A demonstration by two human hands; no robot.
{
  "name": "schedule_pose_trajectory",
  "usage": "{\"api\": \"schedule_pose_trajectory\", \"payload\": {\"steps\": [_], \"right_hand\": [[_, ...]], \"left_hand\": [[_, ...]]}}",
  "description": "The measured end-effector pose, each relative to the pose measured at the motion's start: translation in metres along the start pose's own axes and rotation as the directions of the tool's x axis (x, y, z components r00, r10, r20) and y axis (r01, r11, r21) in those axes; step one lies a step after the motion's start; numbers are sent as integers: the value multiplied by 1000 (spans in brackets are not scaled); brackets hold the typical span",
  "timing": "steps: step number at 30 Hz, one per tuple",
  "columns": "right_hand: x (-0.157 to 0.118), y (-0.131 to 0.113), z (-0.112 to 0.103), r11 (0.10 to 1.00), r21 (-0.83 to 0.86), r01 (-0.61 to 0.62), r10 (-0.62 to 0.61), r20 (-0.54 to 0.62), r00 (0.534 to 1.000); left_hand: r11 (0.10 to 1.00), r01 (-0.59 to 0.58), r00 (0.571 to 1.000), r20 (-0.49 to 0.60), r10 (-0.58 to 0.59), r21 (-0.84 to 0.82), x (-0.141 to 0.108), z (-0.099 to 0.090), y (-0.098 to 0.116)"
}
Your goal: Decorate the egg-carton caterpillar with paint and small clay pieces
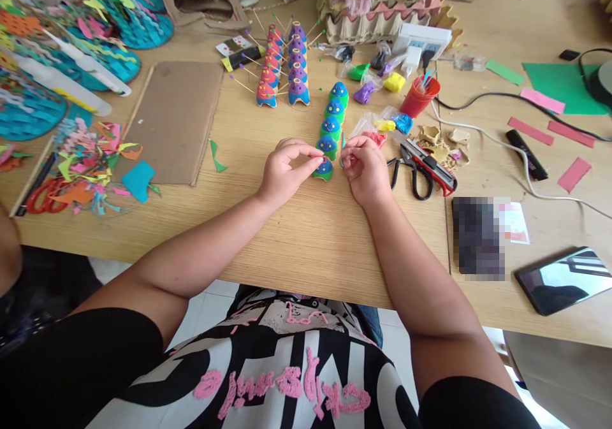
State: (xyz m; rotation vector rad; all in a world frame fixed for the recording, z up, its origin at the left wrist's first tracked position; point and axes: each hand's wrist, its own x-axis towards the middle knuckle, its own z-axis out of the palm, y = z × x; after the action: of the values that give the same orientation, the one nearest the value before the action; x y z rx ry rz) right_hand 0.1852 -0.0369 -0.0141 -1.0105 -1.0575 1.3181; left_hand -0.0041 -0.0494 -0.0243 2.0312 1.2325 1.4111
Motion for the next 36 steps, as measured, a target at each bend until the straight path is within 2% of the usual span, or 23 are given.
{"api": "schedule_pose_trajectory", "payload": {"steps": [5,12,26,36], "right_hand": [[-4,-5,-1,998,-66,-21,24,41,999],[-13,4,5,995,-99,4,14,186,983],[-11,9,4,997,-81,3,10,162,987],[-14,3,8,999,-42,-25,33,210,977]], "left_hand": [[1000,6,1000,15,-6,27,-1,0,1],[1000,-15,1000,22,15,27,-1,1,0],[999,-22,999,33,21,41,-1,0,0],[998,-56,998,18,56,-16,-1,1,-4]]}}
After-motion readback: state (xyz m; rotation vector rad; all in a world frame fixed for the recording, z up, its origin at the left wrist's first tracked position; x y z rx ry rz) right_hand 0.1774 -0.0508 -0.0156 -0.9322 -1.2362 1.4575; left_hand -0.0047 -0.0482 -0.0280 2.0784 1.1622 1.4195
